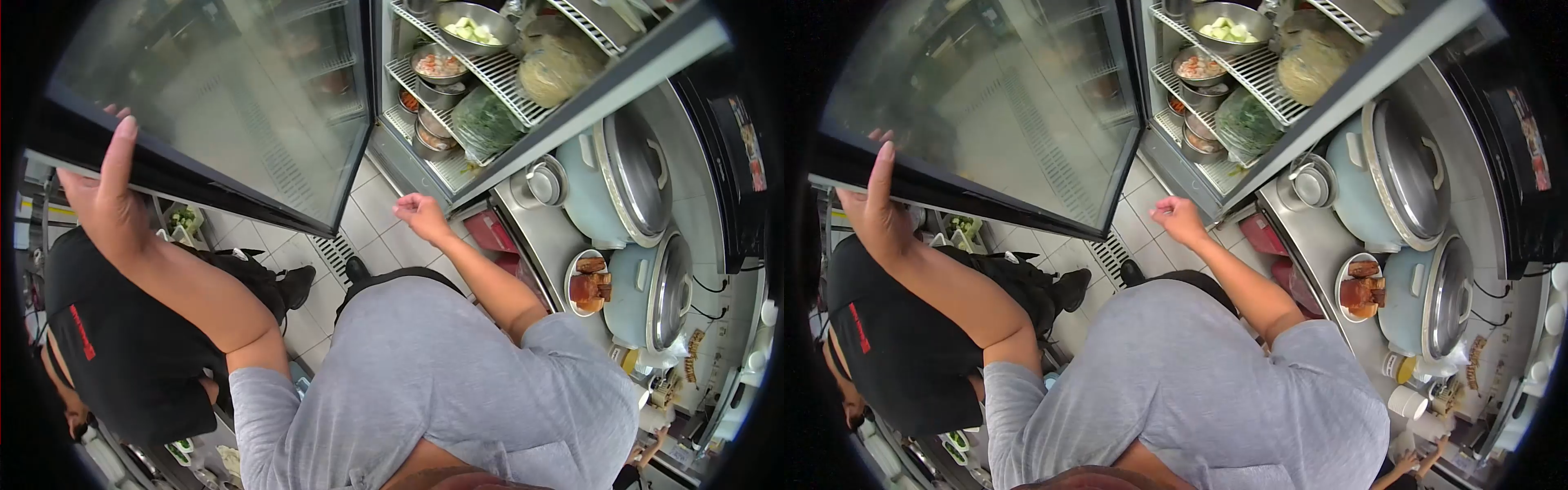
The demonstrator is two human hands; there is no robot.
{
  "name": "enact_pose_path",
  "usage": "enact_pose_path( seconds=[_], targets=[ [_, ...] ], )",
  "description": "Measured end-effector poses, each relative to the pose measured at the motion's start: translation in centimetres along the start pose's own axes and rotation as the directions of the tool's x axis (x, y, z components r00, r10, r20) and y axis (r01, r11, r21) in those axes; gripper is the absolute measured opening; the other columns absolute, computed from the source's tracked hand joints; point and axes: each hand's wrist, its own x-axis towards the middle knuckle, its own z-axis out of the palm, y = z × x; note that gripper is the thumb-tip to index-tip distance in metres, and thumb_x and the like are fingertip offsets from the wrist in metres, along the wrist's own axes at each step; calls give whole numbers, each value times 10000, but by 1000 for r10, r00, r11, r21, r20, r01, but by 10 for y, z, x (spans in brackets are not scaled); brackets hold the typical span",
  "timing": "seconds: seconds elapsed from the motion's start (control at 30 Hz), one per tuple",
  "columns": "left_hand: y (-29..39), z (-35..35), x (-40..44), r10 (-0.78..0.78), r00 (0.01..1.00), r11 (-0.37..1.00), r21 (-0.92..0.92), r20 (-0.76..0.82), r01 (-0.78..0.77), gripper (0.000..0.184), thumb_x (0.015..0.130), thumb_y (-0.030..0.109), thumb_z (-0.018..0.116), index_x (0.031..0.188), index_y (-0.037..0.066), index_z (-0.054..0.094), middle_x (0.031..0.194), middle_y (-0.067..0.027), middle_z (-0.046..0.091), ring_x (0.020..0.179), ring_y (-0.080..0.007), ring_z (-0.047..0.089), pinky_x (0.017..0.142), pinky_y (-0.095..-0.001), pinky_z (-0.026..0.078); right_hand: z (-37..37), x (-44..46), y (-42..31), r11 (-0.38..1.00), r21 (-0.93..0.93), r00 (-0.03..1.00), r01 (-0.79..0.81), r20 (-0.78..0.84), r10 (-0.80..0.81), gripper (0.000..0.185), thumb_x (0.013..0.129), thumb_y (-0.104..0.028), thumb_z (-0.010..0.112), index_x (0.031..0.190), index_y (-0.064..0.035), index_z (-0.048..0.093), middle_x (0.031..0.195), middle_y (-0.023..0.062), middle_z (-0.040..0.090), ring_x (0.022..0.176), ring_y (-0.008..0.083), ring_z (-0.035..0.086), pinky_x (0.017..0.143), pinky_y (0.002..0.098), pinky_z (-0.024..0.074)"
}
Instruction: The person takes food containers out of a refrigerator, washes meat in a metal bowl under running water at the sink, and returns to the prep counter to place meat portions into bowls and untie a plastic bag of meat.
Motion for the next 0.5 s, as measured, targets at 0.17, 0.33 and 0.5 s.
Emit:
enact_pose_path(
  seconds=[0.17, 0.33, 0.5],
  targets=[
    [-58, -52, 44, -52, 998, 996, -75, 32, 54, 489, 845, -11, 720, 1300, -64, 549, 1163, -162, 670, 1067, -237, 662, 965, -351, 499, 0, 51, -13, 934, 324, 972, -148, -128, 198, 228, 933, -261, 721, 968, -40, 681, 882, 54, 703, 754, 121, 643, 573, 277, 509],
    [-88, -76, 65, -200, 979, 974, -120, -36, 194, 442, 870, 47, 688, 1280, -89, 594, 1193, -191, 660, 1144, -258, 633, 1008, -368, 483, -41, 129, -29, 812, 581, 912, -56, -301, 278, 334, 1033, -357, 576, 1028, -25, 619, 934, 87, 692, 724, 149, 633, 533, 295, 503],
    [-100, -93, 74, -254, 965, 956, -168, -63, 241, 522, 875, 27, 640, 1359, -119, 510, 1276, -240, 612, 1208, -326, 606, 1035, -468, 491, -86, 217, -65, 717, 693, 792, 78, -480, 378, 380, 1075, -380, 452, 1111, -14, 548, 926, 129, 659, 693, 210, 655, 495, 327, 509]
  ],
)
